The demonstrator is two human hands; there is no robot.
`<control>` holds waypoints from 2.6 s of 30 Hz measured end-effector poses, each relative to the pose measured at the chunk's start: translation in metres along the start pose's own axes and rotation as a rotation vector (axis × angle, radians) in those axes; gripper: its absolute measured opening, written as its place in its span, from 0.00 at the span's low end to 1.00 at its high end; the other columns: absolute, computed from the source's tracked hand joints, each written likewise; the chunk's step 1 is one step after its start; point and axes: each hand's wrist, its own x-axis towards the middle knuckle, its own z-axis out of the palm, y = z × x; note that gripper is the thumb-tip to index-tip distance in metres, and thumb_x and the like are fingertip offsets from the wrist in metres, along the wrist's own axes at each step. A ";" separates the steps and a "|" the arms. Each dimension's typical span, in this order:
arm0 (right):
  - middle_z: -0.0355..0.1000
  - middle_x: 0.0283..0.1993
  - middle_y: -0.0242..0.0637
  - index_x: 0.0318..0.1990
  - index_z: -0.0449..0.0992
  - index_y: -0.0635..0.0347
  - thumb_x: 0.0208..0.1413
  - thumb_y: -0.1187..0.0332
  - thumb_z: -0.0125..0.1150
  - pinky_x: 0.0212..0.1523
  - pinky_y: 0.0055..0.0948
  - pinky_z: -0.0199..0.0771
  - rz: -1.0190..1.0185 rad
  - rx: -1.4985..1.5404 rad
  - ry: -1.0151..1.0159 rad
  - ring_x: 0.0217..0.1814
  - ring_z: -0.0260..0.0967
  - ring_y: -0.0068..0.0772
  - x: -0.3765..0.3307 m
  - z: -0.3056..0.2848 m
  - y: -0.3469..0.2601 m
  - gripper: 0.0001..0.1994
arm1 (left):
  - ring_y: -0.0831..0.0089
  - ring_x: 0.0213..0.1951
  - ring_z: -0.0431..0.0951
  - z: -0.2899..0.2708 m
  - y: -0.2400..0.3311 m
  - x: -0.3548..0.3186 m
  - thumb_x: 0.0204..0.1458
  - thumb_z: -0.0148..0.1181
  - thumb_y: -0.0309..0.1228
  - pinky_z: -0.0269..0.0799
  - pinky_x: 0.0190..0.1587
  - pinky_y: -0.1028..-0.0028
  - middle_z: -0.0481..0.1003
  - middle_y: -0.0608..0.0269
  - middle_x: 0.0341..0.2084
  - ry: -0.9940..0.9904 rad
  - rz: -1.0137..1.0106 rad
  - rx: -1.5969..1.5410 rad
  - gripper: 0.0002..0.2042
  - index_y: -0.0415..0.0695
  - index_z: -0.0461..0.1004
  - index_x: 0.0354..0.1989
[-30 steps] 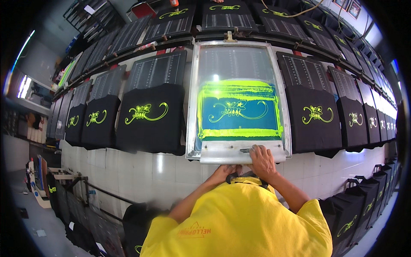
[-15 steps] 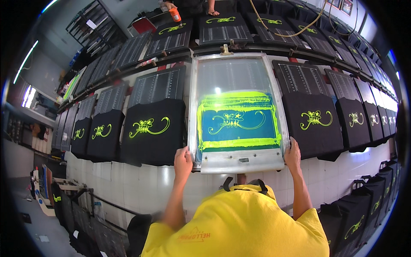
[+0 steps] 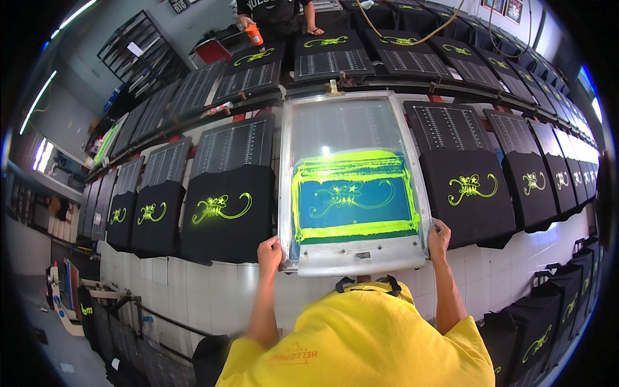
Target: The person performs screen printing by applying ink to a screen and using a squeegee to transfer the design onto black fabric items on a series of pallets.
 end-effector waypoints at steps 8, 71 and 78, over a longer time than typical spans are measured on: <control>0.77 0.36 0.49 0.43 0.78 0.67 0.51 0.77 0.51 0.43 0.30 0.72 -0.033 -0.017 0.023 0.39 0.76 0.38 -0.001 0.004 0.005 0.13 | 0.57 0.40 0.81 0.011 -0.022 0.004 0.54 0.56 0.32 0.73 0.43 0.68 0.79 0.45 0.34 0.019 0.023 0.026 0.13 0.36 0.78 0.42; 0.73 0.36 0.40 0.33 0.75 0.58 0.35 0.76 0.63 0.42 0.43 0.73 -0.816 -0.651 -0.547 0.42 0.72 0.47 0.127 0.045 -0.163 0.12 | 0.50 0.34 0.78 0.010 0.163 0.142 0.34 0.58 0.20 0.75 0.38 0.57 0.78 0.51 0.31 -0.281 0.656 0.578 0.15 0.43 0.77 0.35; 0.72 0.37 0.38 0.34 0.71 0.59 0.29 0.80 0.62 0.41 0.40 0.73 -0.939 -0.467 -0.441 0.42 0.70 0.46 0.021 -0.010 -0.118 0.17 | 0.55 0.38 0.78 -0.013 0.131 0.019 0.39 0.57 0.19 0.76 0.36 0.59 0.76 0.54 0.34 -0.214 0.685 0.469 0.13 0.42 0.72 0.36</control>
